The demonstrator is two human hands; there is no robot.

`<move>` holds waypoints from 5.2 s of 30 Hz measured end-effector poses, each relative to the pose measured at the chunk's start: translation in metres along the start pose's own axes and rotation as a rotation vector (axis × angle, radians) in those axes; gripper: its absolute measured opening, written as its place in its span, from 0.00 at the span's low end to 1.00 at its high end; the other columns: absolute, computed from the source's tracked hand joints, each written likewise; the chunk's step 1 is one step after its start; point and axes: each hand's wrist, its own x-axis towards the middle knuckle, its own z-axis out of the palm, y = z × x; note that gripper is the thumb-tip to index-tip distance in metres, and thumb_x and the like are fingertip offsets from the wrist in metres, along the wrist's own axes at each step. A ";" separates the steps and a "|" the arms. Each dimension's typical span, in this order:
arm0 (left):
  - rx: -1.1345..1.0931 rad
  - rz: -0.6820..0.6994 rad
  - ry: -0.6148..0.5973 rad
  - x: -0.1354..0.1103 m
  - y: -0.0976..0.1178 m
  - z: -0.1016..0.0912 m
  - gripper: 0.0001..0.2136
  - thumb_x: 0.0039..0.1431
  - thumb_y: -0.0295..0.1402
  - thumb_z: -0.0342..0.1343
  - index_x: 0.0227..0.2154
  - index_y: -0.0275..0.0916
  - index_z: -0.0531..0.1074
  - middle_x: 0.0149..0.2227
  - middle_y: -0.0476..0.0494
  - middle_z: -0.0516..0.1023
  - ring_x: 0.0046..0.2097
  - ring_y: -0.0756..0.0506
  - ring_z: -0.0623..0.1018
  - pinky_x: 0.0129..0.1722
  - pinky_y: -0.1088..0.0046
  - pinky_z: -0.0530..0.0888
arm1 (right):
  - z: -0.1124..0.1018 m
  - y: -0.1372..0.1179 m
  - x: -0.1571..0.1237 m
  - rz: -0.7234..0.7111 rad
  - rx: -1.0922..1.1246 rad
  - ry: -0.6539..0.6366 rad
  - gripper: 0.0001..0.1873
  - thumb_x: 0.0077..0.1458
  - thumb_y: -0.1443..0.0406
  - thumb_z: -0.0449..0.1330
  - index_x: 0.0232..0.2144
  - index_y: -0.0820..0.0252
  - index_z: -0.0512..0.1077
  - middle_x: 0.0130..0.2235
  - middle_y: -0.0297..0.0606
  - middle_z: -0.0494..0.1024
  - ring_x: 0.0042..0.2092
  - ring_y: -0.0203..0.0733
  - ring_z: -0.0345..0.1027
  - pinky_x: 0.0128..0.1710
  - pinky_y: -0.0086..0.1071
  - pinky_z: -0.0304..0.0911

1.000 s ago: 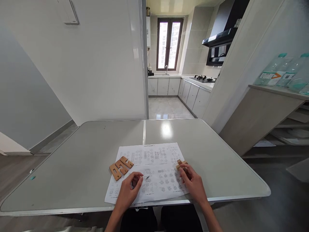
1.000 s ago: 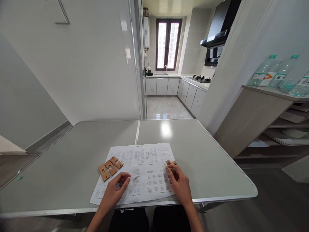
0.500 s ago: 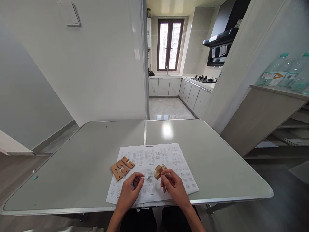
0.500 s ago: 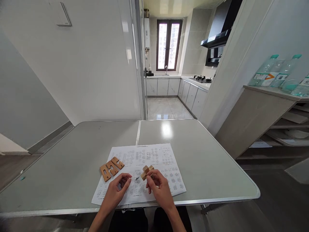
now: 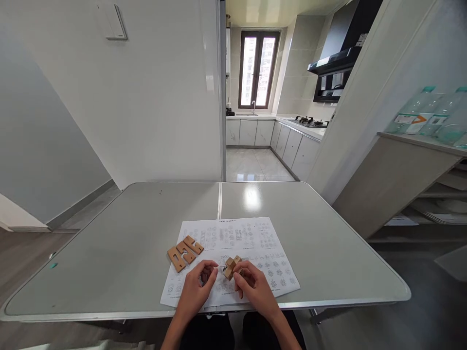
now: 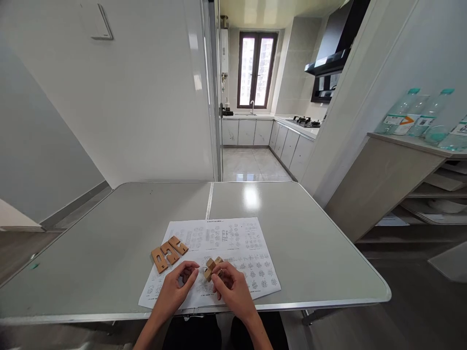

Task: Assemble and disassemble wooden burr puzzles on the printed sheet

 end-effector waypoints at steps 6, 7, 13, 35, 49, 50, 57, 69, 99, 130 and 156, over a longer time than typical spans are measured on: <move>-0.008 -0.005 0.000 -0.001 -0.002 0.000 0.15 0.66 0.48 0.54 0.40 0.41 0.76 0.30 0.48 0.77 0.31 0.45 0.74 0.33 0.71 0.70 | 0.002 -0.003 -0.002 -0.015 -0.084 -0.013 0.16 0.64 0.49 0.61 0.40 0.55 0.72 0.25 0.29 0.73 0.24 0.35 0.64 0.26 0.29 0.63; -0.009 -0.006 -0.004 -0.001 -0.002 0.000 0.15 0.66 0.48 0.54 0.40 0.41 0.76 0.30 0.48 0.78 0.31 0.45 0.74 0.33 0.71 0.70 | 0.002 -0.002 -0.002 -0.016 -0.084 -0.013 0.16 0.64 0.49 0.61 0.40 0.55 0.72 0.25 0.29 0.73 0.24 0.35 0.64 0.26 0.29 0.63; -0.012 -0.011 -0.021 -0.001 -0.004 0.000 0.15 0.66 0.48 0.54 0.41 0.41 0.75 0.31 0.47 0.77 0.32 0.45 0.74 0.34 0.71 0.70 | 0.001 0.000 -0.002 -0.023 -0.088 -0.023 0.15 0.63 0.50 0.62 0.40 0.55 0.72 0.26 0.30 0.74 0.24 0.35 0.65 0.27 0.30 0.64; 0.018 0.181 -0.135 -0.005 0.001 -0.004 0.28 0.52 0.27 0.59 0.57 0.46 0.65 0.52 0.42 0.74 0.49 0.42 0.75 0.51 0.62 0.74 | 0.000 -0.008 -0.004 -0.015 0.014 -0.122 0.17 0.67 0.49 0.57 0.37 0.56 0.70 0.23 0.28 0.71 0.24 0.35 0.66 0.28 0.30 0.66; -0.065 0.117 -0.248 -0.009 0.010 -0.008 0.37 0.49 0.39 0.71 0.63 0.51 0.67 0.54 0.40 0.77 0.56 0.35 0.76 0.58 0.53 0.73 | 0.003 -0.017 -0.004 0.034 0.009 -0.158 0.21 0.64 0.44 0.57 0.43 0.53 0.67 0.25 0.27 0.71 0.26 0.37 0.66 0.29 0.31 0.65; -0.060 0.119 -0.254 -0.009 0.010 -0.007 0.36 0.50 0.40 0.71 0.63 0.52 0.67 0.54 0.41 0.77 0.55 0.36 0.76 0.58 0.54 0.73 | 0.003 -0.017 -0.004 0.035 0.013 -0.163 0.21 0.65 0.45 0.57 0.44 0.53 0.67 0.25 0.27 0.71 0.26 0.37 0.67 0.29 0.31 0.65; -0.039 0.119 -0.245 -0.009 0.012 -0.006 0.28 0.54 0.39 0.68 0.58 0.51 0.72 0.53 0.41 0.77 0.54 0.36 0.76 0.55 0.56 0.75 | 0.003 -0.009 -0.004 0.031 0.001 -0.181 0.19 0.66 0.46 0.57 0.43 0.55 0.67 0.26 0.27 0.71 0.26 0.36 0.66 0.28 0.30 0.64; -0.020 0.120 -0.197 -0.009 0.010 -0.003 0.26 0.51 0.43 0.70 0.53 0.48 0.74 0.50 0.41 0.79 0.50 0.37 0.78 0.53 0.56 0.76 | 0.002 -0.007 -0.006 0.013 -0.080 -0.160 0.18 0.67 0.47 0.56 0.39 0.53 0.64 0.30 0.30 0.73 0.30 0.38 0.64 0.31 0.30 0.61; -0.214 0.034 -0.239 -0.007 0.018 -0.012 0.23 0.53 0.39 0.68 0.51 0.46 0.70 0.49 0.43 0.81 0.52 0.38 0.80 0.53 0.61 0.77 | 0.002 -0.015 -0.002 -0.077 -0.245 -0.041 0.17 0.64 0.52 0.60 0.50 0.53 0.73 0.41 0.38 0.75 0.39 0.43 0.68 0.37 0.34 0.65; -0.131 0.053 -0.265 -0.006 0.006 -0.007 0.25 0.50 0.39 0.70 0.52 0.43 0.74 0.48 0.43 0.83 0.50 0.37 0.81 0.52 0.61 0.77 | -0.001 -0.005 -0.006 -0.045 -0.287 -0.097 0.13 0.69 0.54 0.54 0.38 0.55 0.67 0.31 0.30 0.69 0.32 0.38 0.60 0.34 0.31 0.56; -0.130 0.024 -0.242 -0.005 0.007 -0.008 0.27 0.43 0.37 0.72 0.49 0.41 0.77 0.48 0.41 0.84 0.52 0.34 0.82 0.55 0.56 0.79 | -0.004 -0.008 -0.008 -0.112 -0.352 -0.132 0.12 0.70 0.54 0.53 0.41 0.55 0.69 0.32 0.31 0.70 0.33 0.39 0.61 0.34 0.31 0.57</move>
